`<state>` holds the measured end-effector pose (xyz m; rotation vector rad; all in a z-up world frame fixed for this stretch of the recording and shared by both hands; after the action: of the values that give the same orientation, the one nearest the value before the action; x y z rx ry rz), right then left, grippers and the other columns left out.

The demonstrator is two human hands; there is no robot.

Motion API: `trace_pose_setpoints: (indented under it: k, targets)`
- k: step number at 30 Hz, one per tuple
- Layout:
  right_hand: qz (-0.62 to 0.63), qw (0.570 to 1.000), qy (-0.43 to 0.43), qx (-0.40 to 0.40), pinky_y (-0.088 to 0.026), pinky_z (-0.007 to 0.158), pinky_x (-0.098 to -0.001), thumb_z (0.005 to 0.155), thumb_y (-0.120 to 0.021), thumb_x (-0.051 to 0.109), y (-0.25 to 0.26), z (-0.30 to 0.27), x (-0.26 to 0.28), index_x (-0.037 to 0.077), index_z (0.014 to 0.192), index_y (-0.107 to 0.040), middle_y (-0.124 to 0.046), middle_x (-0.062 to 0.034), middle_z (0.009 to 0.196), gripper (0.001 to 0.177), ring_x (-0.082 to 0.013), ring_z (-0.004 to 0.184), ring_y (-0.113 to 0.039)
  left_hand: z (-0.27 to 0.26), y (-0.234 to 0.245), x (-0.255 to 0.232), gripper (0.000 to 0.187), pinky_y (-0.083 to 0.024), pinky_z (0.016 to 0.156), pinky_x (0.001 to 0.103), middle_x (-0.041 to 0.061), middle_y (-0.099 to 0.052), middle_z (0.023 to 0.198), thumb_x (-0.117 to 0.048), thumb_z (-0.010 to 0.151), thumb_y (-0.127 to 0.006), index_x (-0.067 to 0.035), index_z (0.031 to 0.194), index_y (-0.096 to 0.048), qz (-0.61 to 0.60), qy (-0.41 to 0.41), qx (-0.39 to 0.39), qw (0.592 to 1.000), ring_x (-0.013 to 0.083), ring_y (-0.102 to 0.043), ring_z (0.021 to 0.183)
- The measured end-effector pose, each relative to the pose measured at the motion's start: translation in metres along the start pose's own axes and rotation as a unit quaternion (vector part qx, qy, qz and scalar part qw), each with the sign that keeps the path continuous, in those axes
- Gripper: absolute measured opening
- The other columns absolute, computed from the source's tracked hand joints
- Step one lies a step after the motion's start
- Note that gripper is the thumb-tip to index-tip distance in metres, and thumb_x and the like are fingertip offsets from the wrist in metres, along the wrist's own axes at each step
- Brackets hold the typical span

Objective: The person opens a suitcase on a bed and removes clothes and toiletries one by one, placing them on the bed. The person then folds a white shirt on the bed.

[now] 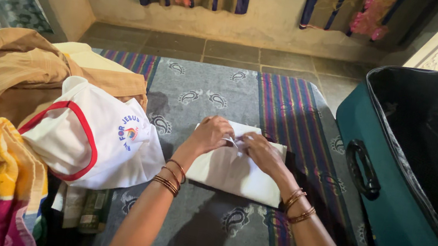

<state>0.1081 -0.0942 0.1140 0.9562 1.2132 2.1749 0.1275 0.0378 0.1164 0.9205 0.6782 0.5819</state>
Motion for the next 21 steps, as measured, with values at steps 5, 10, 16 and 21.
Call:
trace_pose_setpoints:
  k: [5,10,16,21]
  targets:
    - [0.064,0.998,-0.009,-0.009,-0.057,0.084,-0.0381,0.082,-0.075,0.010,0.017,0.000,0.004,0.009,0.098,-0.076,-0.066,-0.0053,0.103,0.015,-0.0257,0.100,-0.066,-0.004,-0.012,0.018,0.025,-0.044,0.102,0.047,-0.001,-0.067,0.107,-0.038,0.075,-0.082,-0.028,0.097,-0.079,-0.040,0.029,0.067,0.997,0.0261,-0.055,0.117]
    - [0.189,0.976,-0.055,-0.099,-0.061,0.068,-0.0302,0.083,-0.077,0.004,0.039,-0.026,0.009,0.006,0.098,-0.071,-0.068,-0.0020,0.101,0.015,-0.0136,0.085,-0.071,0.004,-0.047,0.035,0.036,-0.047,0.100,0.049,-0.002,-0.069,0.106,-0.057,0.078,-0.077,-0.028,0.100,-0.078,-0.066,0.067,0.101,0.990,0.0255,-0.056,0.118]
    - [0.091,0.984,-0.075,-0.135,-0.056,0.066,-0.0331,0.080,-0.081,0.008,0.027,-0.031,0.025,0.006,0.095,-0.071,-0.065,-0.0049,0.095,0.019,-0.0182,0.078,-0.067,0.013,-0.081,0.040,0.030,-0.047,0.097,0.050,-0.003,-0.071,0.109,-0.050,0.075,-0.074,-0.033,0.099,-0.080,-0.038,0.089,0.145,0.985,0.0254,-0.057,0.120]
    - [0.012,0.980,-0.058,-0.188,-0.052,0.073,-0.0389,0.076,-0.083,0.009,0.026,-0.037,0.034,0.011,0.093,-0.073,-0.066,-0.0022,0.095,0.020,-0.0221,0.088,-0.066,0.017,-0.081,0.041,0.031,-0.052,0.091,0.044,0.000,-0.075,0.104,-0.053,0.077,-0.074,-0.028,0.094,-0.081,-0.119,0.090,0.141,0.979,0.0246,-0.067,0.108]
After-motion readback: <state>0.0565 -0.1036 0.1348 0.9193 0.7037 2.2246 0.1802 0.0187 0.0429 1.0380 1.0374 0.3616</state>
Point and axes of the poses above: each hand's wrist, its own z-axis towards the middle knuckle, its own y-axis out of the back of the hand, x = y × z, the point moved 10 cm from there along z, towards the middle knuckle
